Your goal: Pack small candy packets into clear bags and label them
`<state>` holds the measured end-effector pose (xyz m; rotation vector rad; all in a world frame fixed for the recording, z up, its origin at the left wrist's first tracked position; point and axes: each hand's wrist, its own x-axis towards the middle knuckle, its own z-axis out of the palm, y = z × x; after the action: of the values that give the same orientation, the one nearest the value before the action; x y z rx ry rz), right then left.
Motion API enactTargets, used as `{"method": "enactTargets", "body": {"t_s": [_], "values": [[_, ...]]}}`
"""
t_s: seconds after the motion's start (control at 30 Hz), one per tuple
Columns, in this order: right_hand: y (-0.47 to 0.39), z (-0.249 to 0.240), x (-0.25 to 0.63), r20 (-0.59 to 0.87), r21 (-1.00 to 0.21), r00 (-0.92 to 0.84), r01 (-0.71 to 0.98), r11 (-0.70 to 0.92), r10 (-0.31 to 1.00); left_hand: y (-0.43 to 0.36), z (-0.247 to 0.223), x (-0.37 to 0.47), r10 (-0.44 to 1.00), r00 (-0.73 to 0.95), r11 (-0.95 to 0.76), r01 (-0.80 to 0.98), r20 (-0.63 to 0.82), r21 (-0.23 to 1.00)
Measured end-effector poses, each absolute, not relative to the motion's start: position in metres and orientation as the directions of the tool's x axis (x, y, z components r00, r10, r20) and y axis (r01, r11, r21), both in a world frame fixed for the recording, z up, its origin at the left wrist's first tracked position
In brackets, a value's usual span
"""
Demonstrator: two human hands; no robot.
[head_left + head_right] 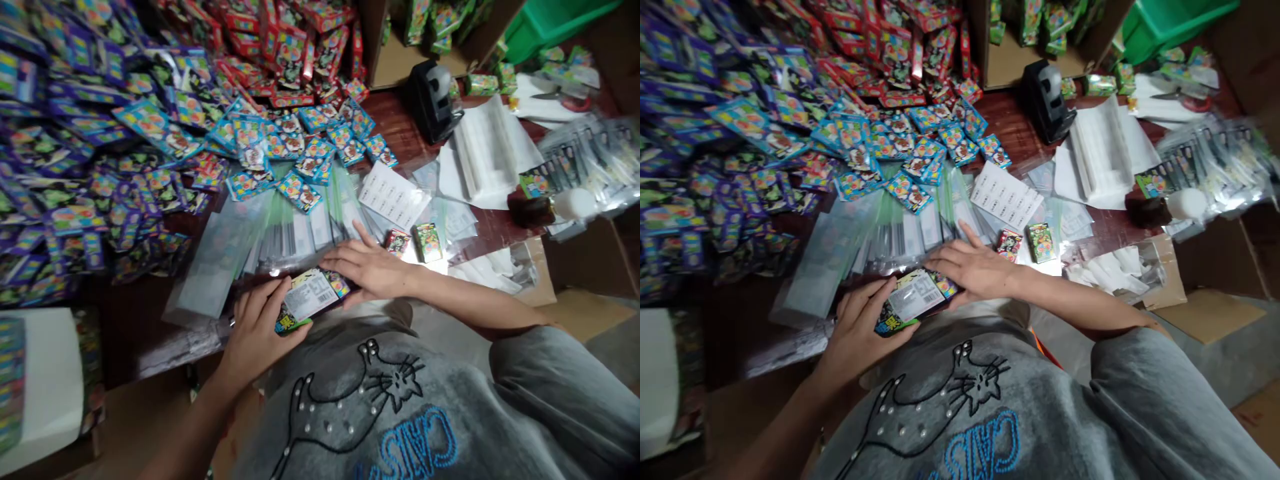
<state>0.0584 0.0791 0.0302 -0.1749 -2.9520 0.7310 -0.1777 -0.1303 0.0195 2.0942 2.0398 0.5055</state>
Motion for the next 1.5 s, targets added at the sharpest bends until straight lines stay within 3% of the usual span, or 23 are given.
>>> {"method": "enactTargets", "body": {"t_s": [0.13, 0.2, 0.3, 0.4, 0.5, 0.6, 0.7, 0.9, 1.5], "values": [[0.044, 0.034, 0.084, 0.027, -0.402, -0.967, 0.221, 0.888, 0.253, -0.116, 0.017, -0.166, 0.983, 0.014, -0.078, 0.933, 0.181, 0.350], [0.041, 0.035, 0.105, 0.020, -0.357, -0.925, 0.348, 0.867, 0.380, -0.107, 0.016, -0.162, 0.985, 0.058, -0.111, 0.932, 0.161, 0.344], [0.056, 0.034, 0.140, 0.021, -0.310, -0.781, 0.589, 0.746, 0.625, -0.092, 0.017, -0.157, 0.982, 0.131, -0.167, 0.934, 0.133, 0.316], [0.077, 0.032, 0.163, 0.015, -0.334, -0.718, 0.652, 0.681, 0.696, -0.079, 0.021, -0.154, 0.972, 0.206, -0.230, 0.928, 0.111, 0.293], [0.089, 0.036, 0.167, 0.054, -0.456, -0.773, 0.544, 0.704, 0.632, -0.071, 0.026, -0.152, 0.961, 0.257, -0.274, 0.922, 0.097, 0.275], [0.095, 0.045, 0.162, 0.060, -0.630, -0.896, 0.308, 0.713, 0.441, -0.068, 0.030, -0.153, 0.959, 0.269, -0.284, 0.903, 0.091, 0.321], [0.104, 0.049, 0.157, 0.037, -0.709, -0.965, 0.157, 0.688, 0.258, -0.066, 0.034, -0.155, 0.955, 0.284, -0.297, 0.879, 0.090, 0.374], [0.123, 0.045, 0.155, 0.110, -0.734, -0.972, 0.061, 0.676, 0.207, -0.058, 0.042, -0.154, 0.931, 0.326, -0.365, 0.855, 0.166, 0.368], [0.131, 0.048, 0.145, 0.121, -0.707, -0.982, 0.020, 0.707, 0.148, -0.049, 0.039, -0.145, 0.946, 0.282, -0.323, 0.845, 0.158, 0.426]]}}
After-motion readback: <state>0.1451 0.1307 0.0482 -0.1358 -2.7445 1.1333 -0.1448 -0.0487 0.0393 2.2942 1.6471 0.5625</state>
